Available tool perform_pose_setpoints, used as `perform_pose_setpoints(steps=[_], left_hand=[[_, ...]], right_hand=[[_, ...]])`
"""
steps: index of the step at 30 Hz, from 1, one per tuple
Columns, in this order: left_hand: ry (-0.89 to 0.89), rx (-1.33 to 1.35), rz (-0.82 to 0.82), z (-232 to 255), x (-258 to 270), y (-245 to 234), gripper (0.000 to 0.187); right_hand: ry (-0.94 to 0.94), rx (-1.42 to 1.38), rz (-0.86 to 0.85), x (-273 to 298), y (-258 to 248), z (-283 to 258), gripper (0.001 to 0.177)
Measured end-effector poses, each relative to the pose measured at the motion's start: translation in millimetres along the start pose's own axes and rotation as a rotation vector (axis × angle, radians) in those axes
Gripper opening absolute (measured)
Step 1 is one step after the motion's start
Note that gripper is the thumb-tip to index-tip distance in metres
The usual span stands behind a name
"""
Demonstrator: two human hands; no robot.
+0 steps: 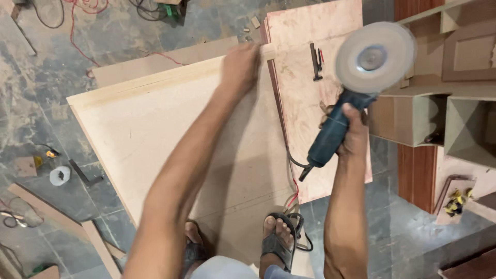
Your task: The person uses an angle grinder with a sanding disc to smooth the surface of a large wooden board. They move the tool across the board in sweeping motions, then flip the board over to sand the other side.
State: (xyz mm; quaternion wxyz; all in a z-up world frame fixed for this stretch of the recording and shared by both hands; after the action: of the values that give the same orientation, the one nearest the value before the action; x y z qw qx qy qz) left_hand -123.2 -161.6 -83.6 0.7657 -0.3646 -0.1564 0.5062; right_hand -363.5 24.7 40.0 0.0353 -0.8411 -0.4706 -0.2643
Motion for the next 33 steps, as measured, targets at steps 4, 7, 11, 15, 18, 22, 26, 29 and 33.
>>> perform_pose_setpoints(steps=[4, 7, 11, 15, 18, 22, 26, 29, 33], left_hand=[[0.188, 0.21, 0.14, 15, -38, 16, 0.036], [0.144, 0.143, 0.246, -2, -21, -9, 0.034], [-0.119, 0.125, -0.133, -26, -5, -26, 0.027], [-0.065, 0.099, -0.153, -26, -18, -33, 0.027], [-0.039, 0.17, -0.185, -22, -26, -21, 0.03], [-0.001, 0.157, -0.165, -17, -38, -3, 0.033], [0.03, 0.198, -0.125, -23, -29, -8, 0.033], [0.016, 0.205, -0.128, -27, -19, -19, 0.036], [0.005, 0.212, -0.124, -28, -15, -38, 0.031]], right_hand=[[-0.007, -0.09, 0.002, 11, -26, -11, 0.057], [-0.02, -0.154, -0.03, 25, -37, -15, 0.061], [-0.032, -0.263, -0.098, 31, -36, -4, 0.06], [0.024, -0.284, -0.124, 27, -19, 11, 0.06], [0.049, -0.322, -0.155, 31, -5, 21, 0.059], [0.063, -0.3, -0.202, 36, 11, 25, 0.056], [0.104, -0.297, -0.209, 36, 17, 28, 0.055], [0.119, -0.304, -0.204, 39, 22, 32, 0.055], [0.136, -0.281, -0.214, 37, 31, 36, 0.056]])
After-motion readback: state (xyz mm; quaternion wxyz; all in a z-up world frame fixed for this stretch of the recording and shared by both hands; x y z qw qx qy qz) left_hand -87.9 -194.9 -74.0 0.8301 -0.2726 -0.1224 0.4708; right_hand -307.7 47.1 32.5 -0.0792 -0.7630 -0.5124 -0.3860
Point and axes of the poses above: each hand's wrist, its own x-axis away from the middle knuckle, its own y-axis out of the palm, z = x × y, the point moved 3 cm from there along -x, towards the middle knuckle, and after that the axes turned 3 degrees about y, right-handed, at the moved point
